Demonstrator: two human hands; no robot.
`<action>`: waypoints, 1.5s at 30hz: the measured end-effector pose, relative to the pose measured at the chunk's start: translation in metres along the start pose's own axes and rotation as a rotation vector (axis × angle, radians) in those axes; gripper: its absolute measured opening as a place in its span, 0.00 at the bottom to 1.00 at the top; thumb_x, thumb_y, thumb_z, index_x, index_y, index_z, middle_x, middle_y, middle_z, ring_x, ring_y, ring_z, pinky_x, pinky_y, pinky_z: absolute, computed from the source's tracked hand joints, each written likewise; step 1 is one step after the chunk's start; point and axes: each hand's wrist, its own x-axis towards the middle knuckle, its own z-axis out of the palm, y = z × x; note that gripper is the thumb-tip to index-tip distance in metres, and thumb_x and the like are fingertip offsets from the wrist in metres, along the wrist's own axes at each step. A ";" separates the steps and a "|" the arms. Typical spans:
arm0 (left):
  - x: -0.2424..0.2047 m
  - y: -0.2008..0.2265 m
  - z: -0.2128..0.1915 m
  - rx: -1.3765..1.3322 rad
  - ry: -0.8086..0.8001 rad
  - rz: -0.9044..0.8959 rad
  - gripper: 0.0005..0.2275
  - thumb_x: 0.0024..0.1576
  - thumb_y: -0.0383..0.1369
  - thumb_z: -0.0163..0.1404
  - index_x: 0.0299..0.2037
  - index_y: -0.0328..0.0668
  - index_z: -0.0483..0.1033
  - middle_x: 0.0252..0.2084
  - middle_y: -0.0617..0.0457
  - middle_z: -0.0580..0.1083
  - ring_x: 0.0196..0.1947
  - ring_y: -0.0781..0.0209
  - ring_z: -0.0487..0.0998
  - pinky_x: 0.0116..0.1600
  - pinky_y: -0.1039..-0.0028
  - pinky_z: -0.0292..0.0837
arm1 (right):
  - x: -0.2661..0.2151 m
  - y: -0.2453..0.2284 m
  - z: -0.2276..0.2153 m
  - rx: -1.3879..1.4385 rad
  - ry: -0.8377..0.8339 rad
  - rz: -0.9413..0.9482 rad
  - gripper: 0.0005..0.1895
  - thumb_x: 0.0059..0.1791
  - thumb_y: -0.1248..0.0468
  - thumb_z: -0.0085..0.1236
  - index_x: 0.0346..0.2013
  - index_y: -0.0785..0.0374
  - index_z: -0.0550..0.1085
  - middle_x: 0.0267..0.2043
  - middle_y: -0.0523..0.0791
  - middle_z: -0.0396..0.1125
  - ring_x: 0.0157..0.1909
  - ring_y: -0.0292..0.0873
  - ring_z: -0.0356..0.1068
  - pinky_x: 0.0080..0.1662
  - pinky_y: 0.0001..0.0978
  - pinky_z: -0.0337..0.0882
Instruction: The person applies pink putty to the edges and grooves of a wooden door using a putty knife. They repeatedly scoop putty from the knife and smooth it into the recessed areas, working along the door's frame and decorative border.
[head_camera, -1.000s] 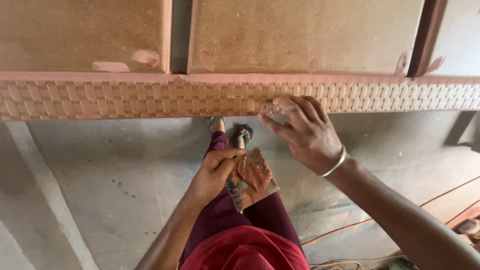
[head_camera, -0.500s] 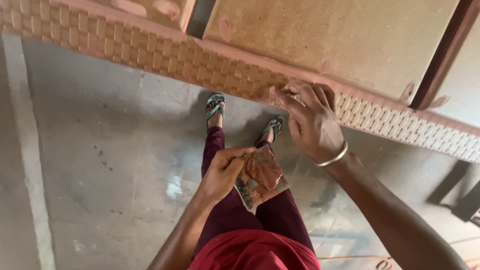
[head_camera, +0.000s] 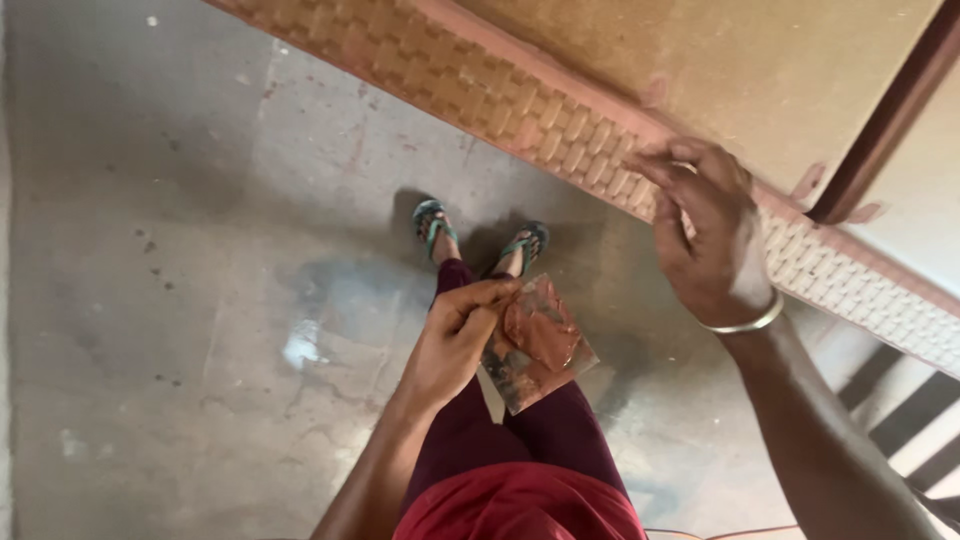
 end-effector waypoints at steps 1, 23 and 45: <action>0.002 0.002 0.000 -0.001 0.001 0.001 0.15 0.63 0.23 0.38 0.55 0.22 0.75 0.44 0.53 0.77 0.43 0.70 0.75 0.49 0.81 0.72 | -0.007 0.003 -0.009 -0.037 -0.024 0.032 0.21 0.52 0.79 0.49 0.57 0.63 0.77 0.52 0.51 0.69 0.55 0.48 0.69 0.59 0.41 0.70; 0.010 -0.005 0.047 0.052 -0.122 0.013 0.12 0.62 0.21 0.37 0.43 0.23 0.77 0.31 0.58 0.68 0.31 0.74 0.65 0.38 0.79 0.65 | -0.060 0.041 -0.004 -0.559 -0.078 -0.192 0.22 0.52 0.74 0.57 0.61 0.58 0.77 0.57 0.56 0.66 0.57 0.54 0.69 0.61 0.46 0.70; 0.008 -0.016 0.072 0.093 -0.157 -0.059 0.15 0.63 0.22 0.37 0.50 0.23 0.77 0.35 0.58 0.73 0.34 0.74 0.69 0.40 0.81 0.68 | -0.077 0.068 0.004 -0.347 0.026 -0.096 0.28 0.50 0.77 0.50 0.61 0.48 0.77 0.62 0.51 0.67 0.60 0.52 0.67 0.67 0.49 0.63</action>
